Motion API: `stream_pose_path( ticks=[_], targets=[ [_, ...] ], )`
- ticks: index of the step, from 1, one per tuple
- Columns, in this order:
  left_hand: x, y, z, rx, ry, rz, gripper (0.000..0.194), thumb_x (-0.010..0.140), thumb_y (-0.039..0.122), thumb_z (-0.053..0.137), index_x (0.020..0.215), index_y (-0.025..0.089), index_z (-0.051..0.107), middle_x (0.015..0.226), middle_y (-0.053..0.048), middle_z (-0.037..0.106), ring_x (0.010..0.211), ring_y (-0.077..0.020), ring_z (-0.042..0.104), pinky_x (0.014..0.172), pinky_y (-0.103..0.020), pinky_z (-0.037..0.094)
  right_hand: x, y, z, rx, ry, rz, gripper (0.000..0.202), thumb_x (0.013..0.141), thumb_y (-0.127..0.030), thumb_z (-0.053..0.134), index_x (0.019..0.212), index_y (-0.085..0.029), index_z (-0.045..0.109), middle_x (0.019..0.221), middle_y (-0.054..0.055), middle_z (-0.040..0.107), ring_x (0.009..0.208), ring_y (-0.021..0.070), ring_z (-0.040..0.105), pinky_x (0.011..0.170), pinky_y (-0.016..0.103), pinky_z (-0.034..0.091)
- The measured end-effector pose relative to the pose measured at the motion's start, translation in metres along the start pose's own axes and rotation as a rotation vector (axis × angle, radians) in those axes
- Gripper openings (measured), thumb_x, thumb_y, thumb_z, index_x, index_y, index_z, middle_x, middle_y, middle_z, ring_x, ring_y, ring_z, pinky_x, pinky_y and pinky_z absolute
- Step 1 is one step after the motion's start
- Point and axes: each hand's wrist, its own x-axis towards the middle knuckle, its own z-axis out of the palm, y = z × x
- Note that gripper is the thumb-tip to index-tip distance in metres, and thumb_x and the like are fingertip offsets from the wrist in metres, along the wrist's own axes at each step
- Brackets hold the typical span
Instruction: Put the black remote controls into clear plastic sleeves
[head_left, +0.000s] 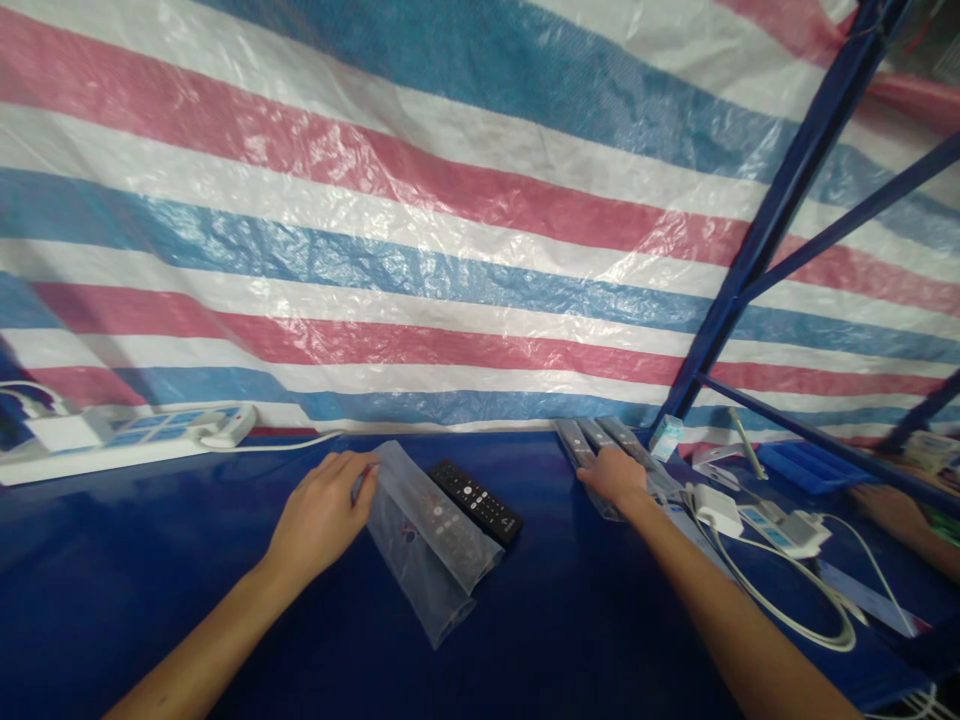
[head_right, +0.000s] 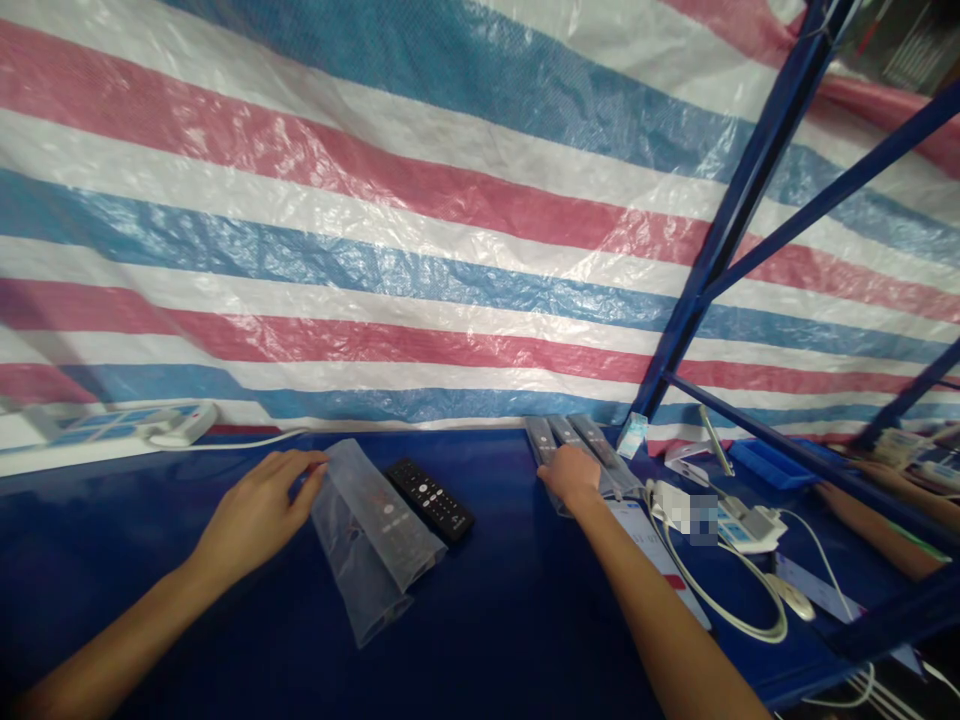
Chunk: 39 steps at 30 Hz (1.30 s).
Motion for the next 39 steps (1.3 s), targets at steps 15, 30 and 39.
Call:
stream_pose_path(
  ticks=[15,30,39],
  targets=[
    [0.073,0.109,0.023,-0.032,-0.492,0.176,0.025,0.091,0.026,0.045,0.096,0.017,0.068,0.105,-0.011,0.068,0.105,-0.0257,0.059,0.09,-0.037,0.044,-0.084,-0.017,-0.003,0.145,-0.009,-0.207,0.034,0.082,-0.053,0.058,0.08,-0.02,0.067,0.087,0.005,0.067,0.076,0.0186,0.063,0.064,0.027,0.039],
    [0.128,0.127,0.117,-0.094,-0.867,0.051,0.026,0.092,0.037,0.055,0.106,0.016,0.062,0.108,-0.005,0.063,0.092,-0.0192,0.062,0.08,-0.037,0.054,-0.074,0.01,0.007,0.382,0.142,-0.185,0.032,0.09,-0.043,0.048,0.068,-0.022,0.059,0.068,0.001,0.057,0.061,0.0153,0.055,0.061,0.028,0.037],
    [0.116,0.13,0.116,-0.046,-0.636,0.05,0.029,0.091,0.032,0.056,0.115,0.015,0.057,0.114,-0.009,0.061,0.104,-0.0218,0.06,0.089,-0.043,0.05,-0.077,0.015,0.007,0.398,0.15,-0.2,0.035,0.091,-0.044,0.044,0.068,-0.022,0.06,0.071,0.003,0.061,0.063,0.0162,0.056,0.062,0.028,0.038]
  ],
)
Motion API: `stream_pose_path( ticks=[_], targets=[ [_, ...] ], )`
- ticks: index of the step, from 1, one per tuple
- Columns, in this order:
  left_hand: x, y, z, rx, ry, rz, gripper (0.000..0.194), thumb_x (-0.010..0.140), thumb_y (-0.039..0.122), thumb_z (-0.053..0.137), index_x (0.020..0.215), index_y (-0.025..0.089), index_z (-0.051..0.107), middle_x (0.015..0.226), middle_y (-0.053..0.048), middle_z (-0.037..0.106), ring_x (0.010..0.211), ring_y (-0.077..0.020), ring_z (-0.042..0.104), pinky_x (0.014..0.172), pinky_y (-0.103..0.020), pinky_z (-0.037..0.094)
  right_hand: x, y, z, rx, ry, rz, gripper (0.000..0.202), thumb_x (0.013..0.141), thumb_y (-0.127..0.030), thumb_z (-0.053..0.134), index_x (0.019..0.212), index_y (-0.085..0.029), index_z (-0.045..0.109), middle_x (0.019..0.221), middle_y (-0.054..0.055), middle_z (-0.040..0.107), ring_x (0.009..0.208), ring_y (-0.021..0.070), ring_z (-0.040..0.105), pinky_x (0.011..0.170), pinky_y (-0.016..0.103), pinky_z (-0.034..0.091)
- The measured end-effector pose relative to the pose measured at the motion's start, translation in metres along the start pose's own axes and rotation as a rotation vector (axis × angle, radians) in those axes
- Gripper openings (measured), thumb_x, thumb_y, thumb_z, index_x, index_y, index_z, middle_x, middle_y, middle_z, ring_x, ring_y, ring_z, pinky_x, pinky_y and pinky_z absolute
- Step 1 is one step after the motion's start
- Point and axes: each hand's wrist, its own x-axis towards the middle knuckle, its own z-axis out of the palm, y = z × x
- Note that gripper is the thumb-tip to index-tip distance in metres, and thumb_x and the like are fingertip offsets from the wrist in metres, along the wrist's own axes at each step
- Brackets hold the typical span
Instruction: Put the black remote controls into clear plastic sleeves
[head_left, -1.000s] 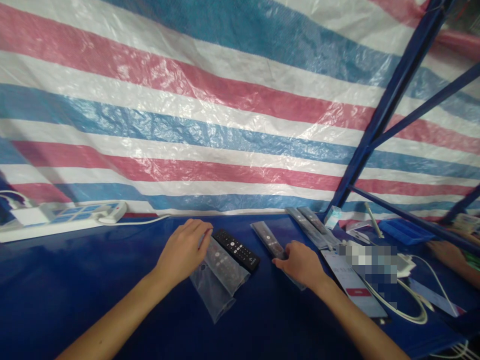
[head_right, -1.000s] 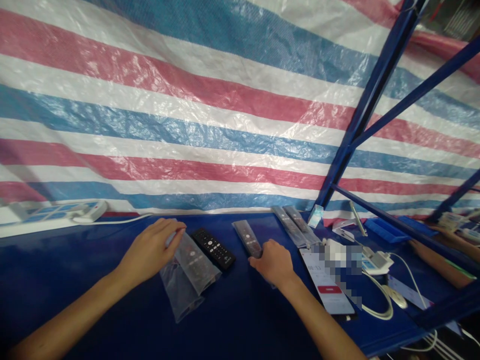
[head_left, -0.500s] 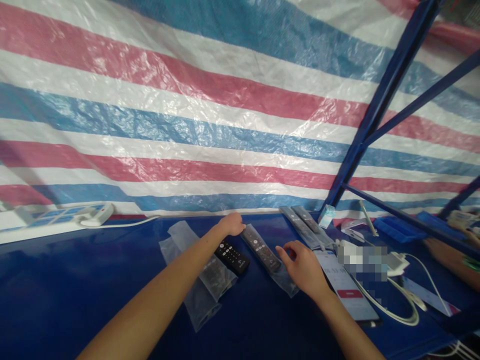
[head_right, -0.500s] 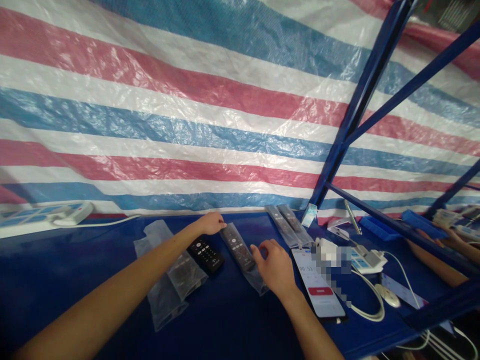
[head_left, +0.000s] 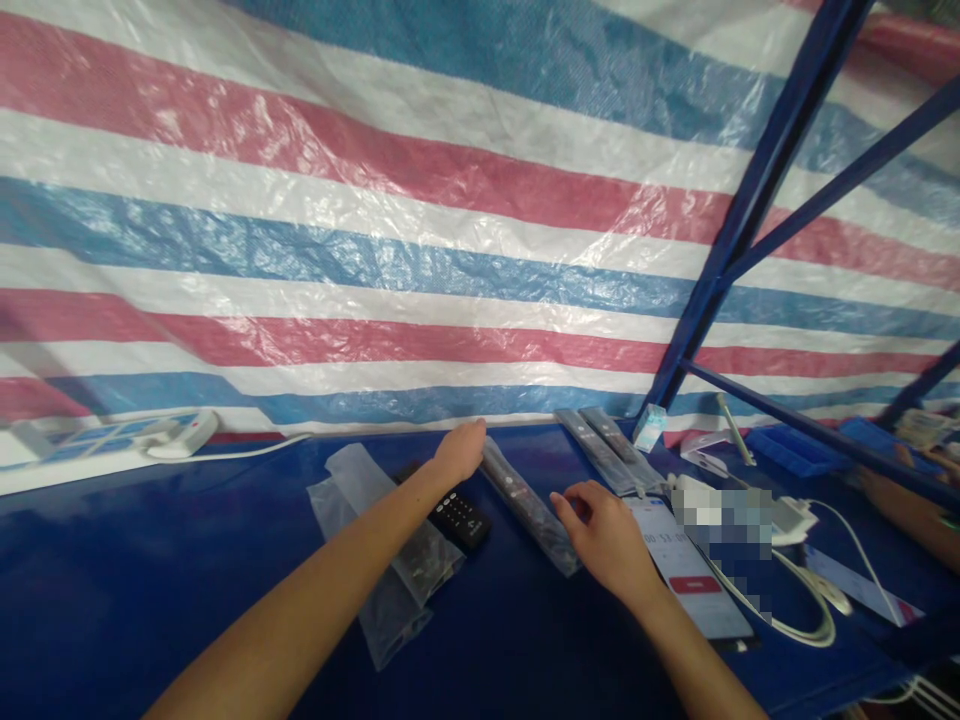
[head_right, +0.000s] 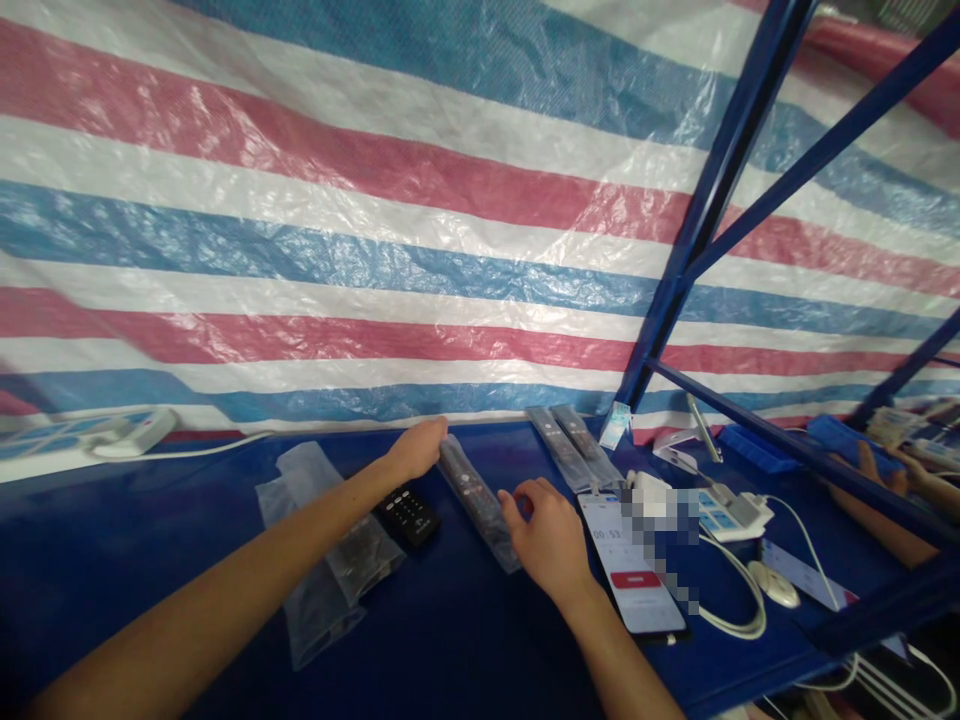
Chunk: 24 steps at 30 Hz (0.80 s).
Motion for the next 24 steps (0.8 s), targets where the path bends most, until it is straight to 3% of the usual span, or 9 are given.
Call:
stream_pose_path(
  ticks=[5,9,13,19,24],
  targets=[
    [-0.001,0.004,0.0,0.022,-0.019,-0.027,0.025,0.09,0.034,0.058,0.106,0.015,0.061,0.105,-0.006,0.064,0.093,-0.0187,0.063,0.082,-0.039,0.053,0.0,0.004,0.001,0.017,0.028,-0.007,0.035,0.091,-0.042,0.045,0.065,-0.022,0.058,0.069,0.002,0.059,0.062,0.0159,0.055,0.062,0.027,0.037],
    [-0.011,0.01,-0.01,0.055,0.054,-0.008,0.011,0.087,0.017,0.057,0.095,0.014,0.064,0.101,-0.011,0.067,0.101,-0.0229,0.062,0.086,-0.035,0.048,0.001,0.007,0.0,0.017,0.048,0.002,0.036,0.091,-0.043,0.044,0.065,-0.022,0.058,0.068,0.003,0.06,0.062,0.0159,0.055,0.06,0.027,0.036],
    [-0.025,0.018,-0.033,0.077,0.179,0.015,0.023,0.084,0.01,0.05,0.102,0.017,0.063,0.104,-0.012,0.068,0.104,-0.0261,0.061,0.083,-0.033,0.047,0.002,0.007,-0.003,0.023,0.044,0.004,0.037,0.092,-0.043,0.043,0.065,-0.022,0.058,0.068,0.003,0.061,0.062,0.0161,0.055,0.06,0.027,0.036],
    [-0.046,0.034,-0.076,0.039,0.302,0.09,0.027,0.092,0.021,0.039,0.093,0.019,0.066,0.098,-0.007,0.07,0.097,-0.022,0.062,0.081,-0.03,0.045,0.001,0.005,-0.008,0.052,0.031,-0.025,0.045,0.095,-0.043,0.035,0.06,-0.022,0.054,0.066,0.003,0.06,0.062,0.0155,0.055,0.061,0.027,0.035],
    [-0.062,0.05,-0.108,-0.092,0.393,0.22,0.025,0.088,0.026,0.045,0.087,0.019,0.07,0.089,-0.004,0.072,0.085,-0.0207,0.064,0.075,-0.03,0.045,-0.001,0.003,-0.012,0.104,0.004,-0.034,0.054,0.094,-0.054,0.032,0.06,-0.021,0.057,0.066,0.004,0.062,0.064,0.0162,0.057,0.062,0.027,0.035]
  ],
)
